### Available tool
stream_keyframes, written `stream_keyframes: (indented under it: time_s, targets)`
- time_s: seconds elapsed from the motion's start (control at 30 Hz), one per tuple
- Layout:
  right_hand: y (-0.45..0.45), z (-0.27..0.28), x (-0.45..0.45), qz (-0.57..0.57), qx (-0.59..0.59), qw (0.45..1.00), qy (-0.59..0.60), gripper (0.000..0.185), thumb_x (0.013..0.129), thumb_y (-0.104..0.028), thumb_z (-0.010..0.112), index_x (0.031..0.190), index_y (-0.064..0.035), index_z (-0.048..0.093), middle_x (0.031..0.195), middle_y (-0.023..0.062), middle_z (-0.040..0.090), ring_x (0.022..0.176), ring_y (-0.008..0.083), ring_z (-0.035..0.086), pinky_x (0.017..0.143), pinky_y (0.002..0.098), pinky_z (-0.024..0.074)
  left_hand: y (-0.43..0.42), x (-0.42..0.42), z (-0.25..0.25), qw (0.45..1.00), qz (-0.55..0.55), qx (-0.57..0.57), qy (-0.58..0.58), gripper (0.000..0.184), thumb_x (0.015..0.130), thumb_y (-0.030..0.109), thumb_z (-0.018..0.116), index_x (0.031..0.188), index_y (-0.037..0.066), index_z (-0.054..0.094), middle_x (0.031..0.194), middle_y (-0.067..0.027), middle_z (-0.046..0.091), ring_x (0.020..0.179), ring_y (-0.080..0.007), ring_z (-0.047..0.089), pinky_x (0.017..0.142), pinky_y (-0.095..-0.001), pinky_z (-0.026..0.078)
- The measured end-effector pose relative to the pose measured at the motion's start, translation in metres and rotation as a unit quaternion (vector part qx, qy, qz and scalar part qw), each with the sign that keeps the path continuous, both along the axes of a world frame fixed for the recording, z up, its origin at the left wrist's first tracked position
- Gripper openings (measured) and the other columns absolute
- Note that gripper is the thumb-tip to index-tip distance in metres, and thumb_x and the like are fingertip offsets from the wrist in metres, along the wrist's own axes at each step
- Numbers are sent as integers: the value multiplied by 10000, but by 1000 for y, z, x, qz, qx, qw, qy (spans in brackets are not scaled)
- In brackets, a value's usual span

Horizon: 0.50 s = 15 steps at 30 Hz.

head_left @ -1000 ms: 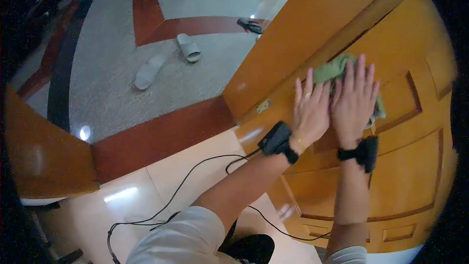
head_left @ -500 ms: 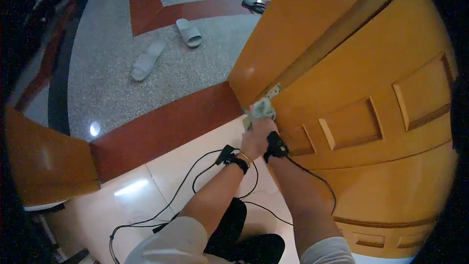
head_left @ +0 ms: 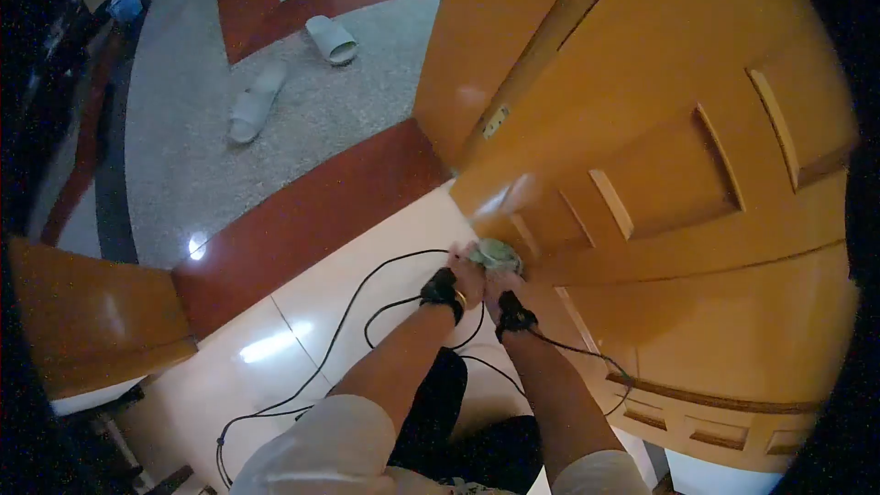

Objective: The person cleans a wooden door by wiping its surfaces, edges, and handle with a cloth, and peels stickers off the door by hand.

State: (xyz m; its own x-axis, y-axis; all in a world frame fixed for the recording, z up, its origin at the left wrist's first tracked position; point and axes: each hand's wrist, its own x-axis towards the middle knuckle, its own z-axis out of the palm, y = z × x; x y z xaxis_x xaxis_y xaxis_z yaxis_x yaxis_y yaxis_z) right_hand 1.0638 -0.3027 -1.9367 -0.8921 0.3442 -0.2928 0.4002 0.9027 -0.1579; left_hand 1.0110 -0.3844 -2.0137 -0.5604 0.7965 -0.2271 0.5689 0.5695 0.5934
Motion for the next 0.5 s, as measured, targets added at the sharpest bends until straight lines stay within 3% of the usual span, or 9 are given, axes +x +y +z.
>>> stream_keyframes:
  time_s: [0.1,0.17,0.23,0.3,0.33,0.37,0.43,0.5]
  targets:
    - [-3,25,55,-32,6,999,17,453,997,-272,495,1388,-48,548,1385,236,575,1264,413,560,1065,501,447,2,24,-3,998,-65,19,-12,542,954,287,438,1473,138,493,1527,-113,478,1448,-342,361,1195,-623,170]
    - [-10,90,81,-39,41,996,62,438,962,-270,555,1324,-25,576,1310,265,598,1182,430,599,1001,540,471,-7,43,68,979,-169,-20,111,451,930,223,507,1358,127,608,1444,-134,570,1372,-345,462,1148,-617,271]
    - [-12,108,103,-70,31,996,44,382,950,-252,568,1249,-17,610,1260,263,608,1116,436,610,939,552,481,-15,57,114,977,-191,-53,78,480,886,168,526,1356,112,606,1415,-157,587,1334,-379,496,1120,-604,323]
    - [-13,126,111,-91,46,993,52,330,934,-221,585,1187,-16,635,1237,246,609,1073,435,608,887,559,484,-21,56,127,993,-97,60,37,494,842,117,567,1329,47,604,1340,-194,598,1275,-407,510,1094,-566,367]
    - [-11,133,117,-9,109,988,112,309,915,-179,592,1179,-28,649,1246,209,604,1068,412,595,876,541,481,-23,56,129,991,-55,121,18,503,819,92,588,1316,14,602,1303,-212,604,1245,-422,516,1082,-547,389]
    - [-18,162,112,67,186,965,172,297,896,-136,600,1170,-41,663,1255,173,598,1062,390,581,866,522,479,-30,42,158,983,7,173,56,515,812,74,592,1322,9,591,1261,-215,605,1196,-431,523,1047,-523,412]
    - [-30,211,78,68,181,955,225,400,882,-141,589,1264,-33,637,1240,175,600,1032,372,587,870,511,483,-40,11,215,948,119,261,137,534,801,46,602,1332,0,572,1197,-220,594,1105,-447,525,983,-487,445]
    - [-32,231,29,72,227,928,288,434,878,-144,581,1294,-33,633,1259,170,590,1020,343,585,860,497,481,-32,-23,256,918,158,306,198,545,818,91,632,1355,23,571,1267,-189,567,1124,-420,513,1001,-493,428]
